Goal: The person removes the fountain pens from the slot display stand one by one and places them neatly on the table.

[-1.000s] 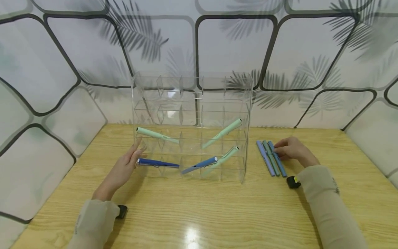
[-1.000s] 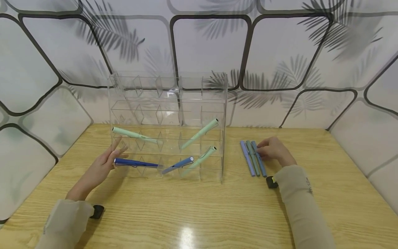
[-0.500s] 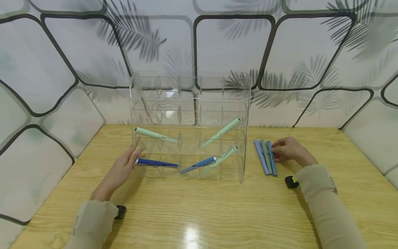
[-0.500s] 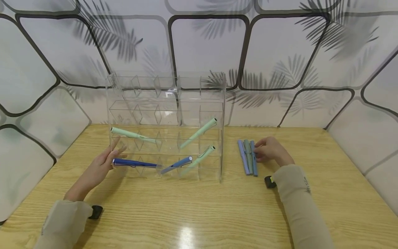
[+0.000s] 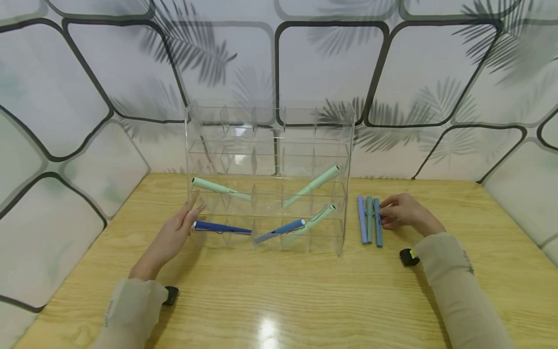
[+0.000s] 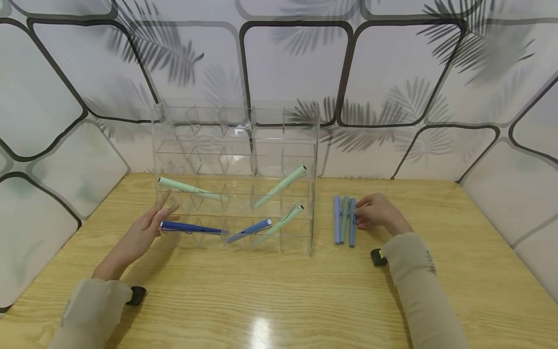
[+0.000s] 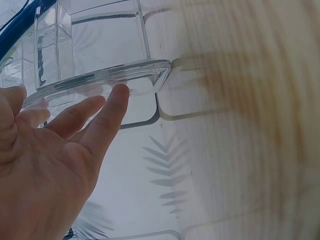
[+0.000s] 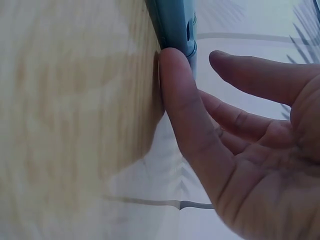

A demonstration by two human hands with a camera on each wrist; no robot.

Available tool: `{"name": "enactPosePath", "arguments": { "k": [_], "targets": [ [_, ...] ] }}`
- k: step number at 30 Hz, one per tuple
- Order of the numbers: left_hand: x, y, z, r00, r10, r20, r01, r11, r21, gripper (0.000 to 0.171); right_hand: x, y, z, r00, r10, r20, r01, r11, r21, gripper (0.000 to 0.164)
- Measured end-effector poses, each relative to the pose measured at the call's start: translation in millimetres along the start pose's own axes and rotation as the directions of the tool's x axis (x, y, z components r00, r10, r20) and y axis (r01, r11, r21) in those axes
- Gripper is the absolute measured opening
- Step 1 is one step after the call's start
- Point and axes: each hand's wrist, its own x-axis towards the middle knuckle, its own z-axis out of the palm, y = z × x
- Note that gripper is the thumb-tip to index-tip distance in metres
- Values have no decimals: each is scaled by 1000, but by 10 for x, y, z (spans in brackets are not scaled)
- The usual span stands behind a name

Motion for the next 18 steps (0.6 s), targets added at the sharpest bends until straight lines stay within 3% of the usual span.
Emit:
{"name": "enactPosePath", "arguments": {
  "k": [18],
  "targets": [
    [2, 50, 7, 1000, -28, 9, 28, 1000, 3, 55, -138, -152, -134, 993, -80, -81, 78, 996, -37, 49]
  ]
}}
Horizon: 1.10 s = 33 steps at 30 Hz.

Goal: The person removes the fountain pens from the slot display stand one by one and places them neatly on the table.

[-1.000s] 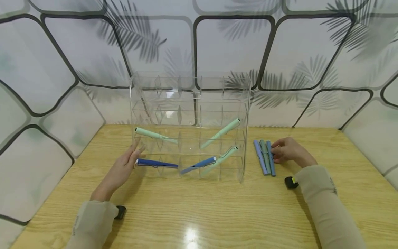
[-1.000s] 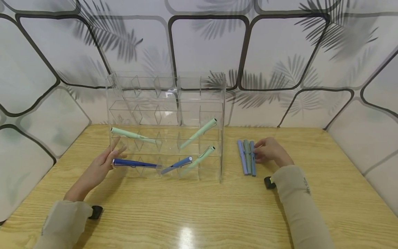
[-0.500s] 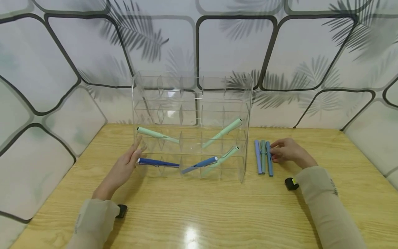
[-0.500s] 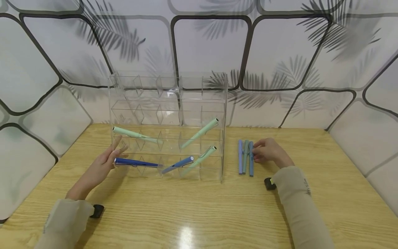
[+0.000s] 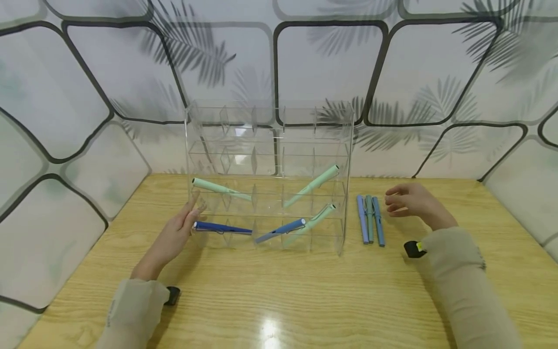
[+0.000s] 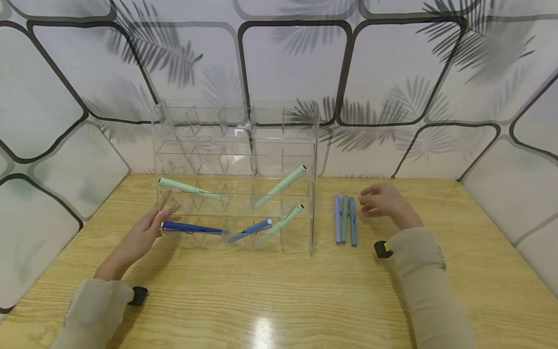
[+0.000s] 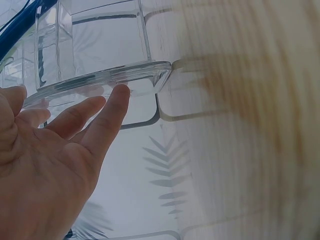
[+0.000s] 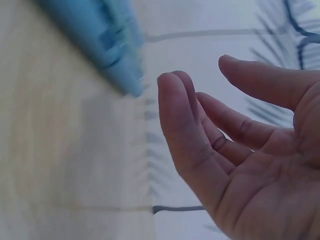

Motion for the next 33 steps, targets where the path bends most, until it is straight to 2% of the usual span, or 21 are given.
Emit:
{"name": "enactPosePath", "arguments": {
  "k": [8, 10, 13, 16, 19, 22, 26, 31, 33],
  "targets": [
    [-1, -12, -2, 1000, 13, 0, -13, 1000, -12, 56, -140, -229, -30, 996, -83, -25, 85, 989, 125, 51],
    [-2, -14, -1, 1000, 11, -1, -11, 1000, -12, 56, -182, -299, -14, 994, -105, -40, 110, 980, 164, 44],
    [-3, -15, 0, 1000, 11, -2, -11, 1000, -11, 56, -240, -384, 7, 989, -139, -51, 148, 950, 275, 26],
    [-3, -20, 1, 1000, 14, -3, -14, 1000, -16, 56, -291, -457, 46, 981, -186, -54, 191, 888, 419, 14],
    [-4, -27, 2, 1000, 14, -3, -14, 1000, -19, 56, -332, -531, 120, 966, -255, -46, 238, 803, 546, 19],
    [-6, -29, 4, 1000, 12, -2, -12, 1000, -20, 56, -364, -595, 208, 936, -350, -20, 286, 728, 624, 26],
    [-7, -23, 8, 1000, 12, -4, -12, 999, -32, 56, -409, -662, 314, 897, -441, 37, 296, 659, 692, 29],
    [-7, -36, 3, 1000, 20, -6, -20, 999, -29, 56, -478, -745, 417, 864, -493, 101, 235, 572, 786, 33],
    [-6, -43, -2, 1000, 21, -3, -21, 999, -25, 56, -499, -777, 458, 849, -515, 116, 225, 552, 803, 35]
  ]
}}
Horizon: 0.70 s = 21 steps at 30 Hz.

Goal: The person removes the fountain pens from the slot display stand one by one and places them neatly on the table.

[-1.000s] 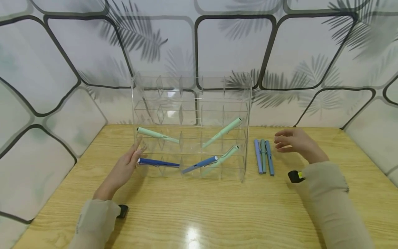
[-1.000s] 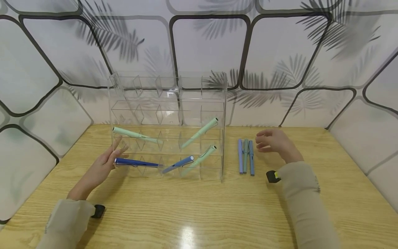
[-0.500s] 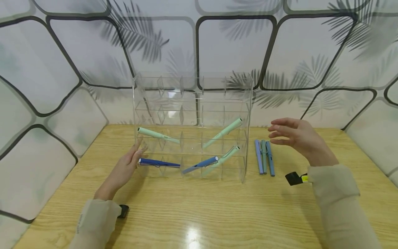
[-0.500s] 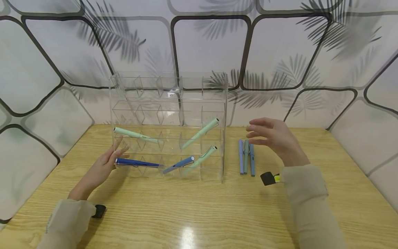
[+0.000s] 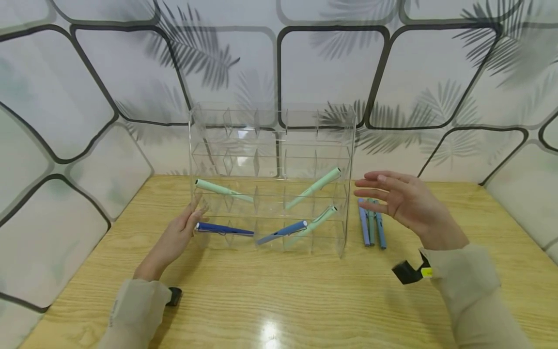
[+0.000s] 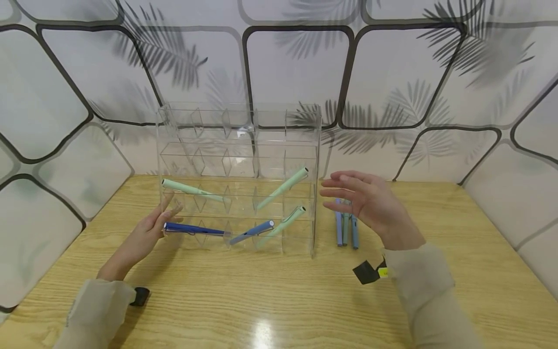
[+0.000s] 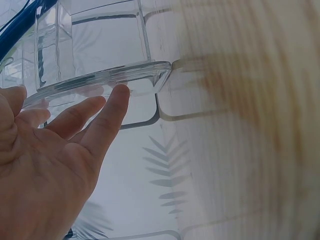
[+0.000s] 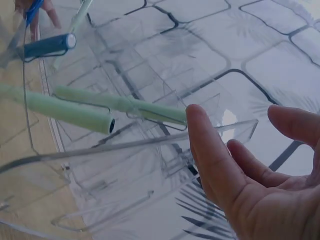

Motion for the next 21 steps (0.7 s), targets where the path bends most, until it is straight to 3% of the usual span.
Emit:
{"name": "enactPosePath", "arguments": {
  "k": [6, 11, 18, 21],
  "targets": [
    [-2, 0, -1, 1000, -4, 9, 4, 1000, 1, 57, 24, 59, 163, 999, -1, 34, 1, 1000, -3, 38],
    [-5, 13, 0, 1000, -4, 3, 4, 1000, -1, 57, 20, 93, 325, 999, 44, 29, -43, 999, -21, 36],
    [4, 21, 2, 1000, -1, -9, 1, 1000, 13, 56, 38, 122, 498, 994, 103, -25, -106, 985, -136, 61],
    [9, 21, 2, 1000, 6, -9, -6, 1000, 20, 56, 44, 147, 535, 994, 97, -41, -101, 991, -87, 39]
  ]
}}
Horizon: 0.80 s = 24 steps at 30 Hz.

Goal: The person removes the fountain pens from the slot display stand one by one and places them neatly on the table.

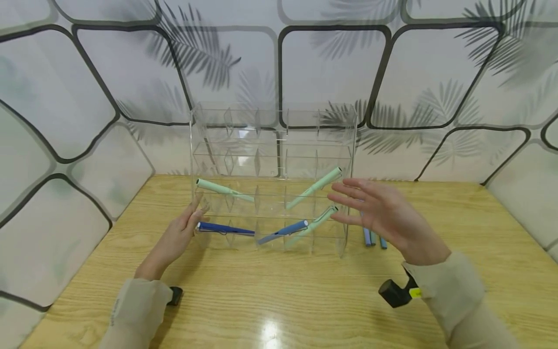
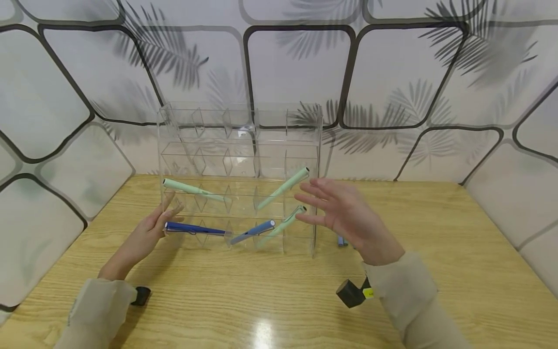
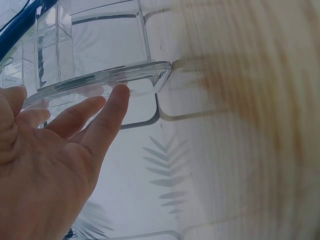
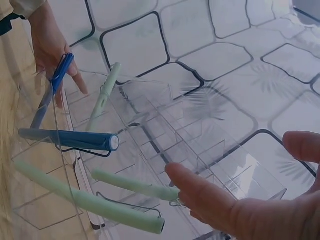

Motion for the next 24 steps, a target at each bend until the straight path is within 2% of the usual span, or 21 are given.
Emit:
{"name": "enactPosePath", "arguments": {
  "k": [2, 9, 13, 21, 24],
  "targets": [
    [2, -4, 2, 1000, -1, 4, 1, 1000, 2, 56, 3, 15, 28, 1000, -9, -7, 9, 1000, 24, 30],
    [4, -2, 6, 1000, -14, 2, 14, 1000, -8, 56, 56, 45, 145, 999, -6, -36, 8, 998, 56, 40],
    [9, 0, 5, 1000, -16, 3, 16, 1000, -8, 56, 132, 52, 184, 999, -7, -52, 10, 998, 62, 39],
    [-2, -6, 7, 1000, -9, 7, 9, 1000, -10, 56, 262, 99, 243, 985, -10, -174, 26, 995, 91, 23],
    [-11, -6, 2, 1000, -9, 6, 9, 1000, -26, 56, 303, 116, 274, 980, -22, -200, 37, 997, 71, 15]
  ]
}}
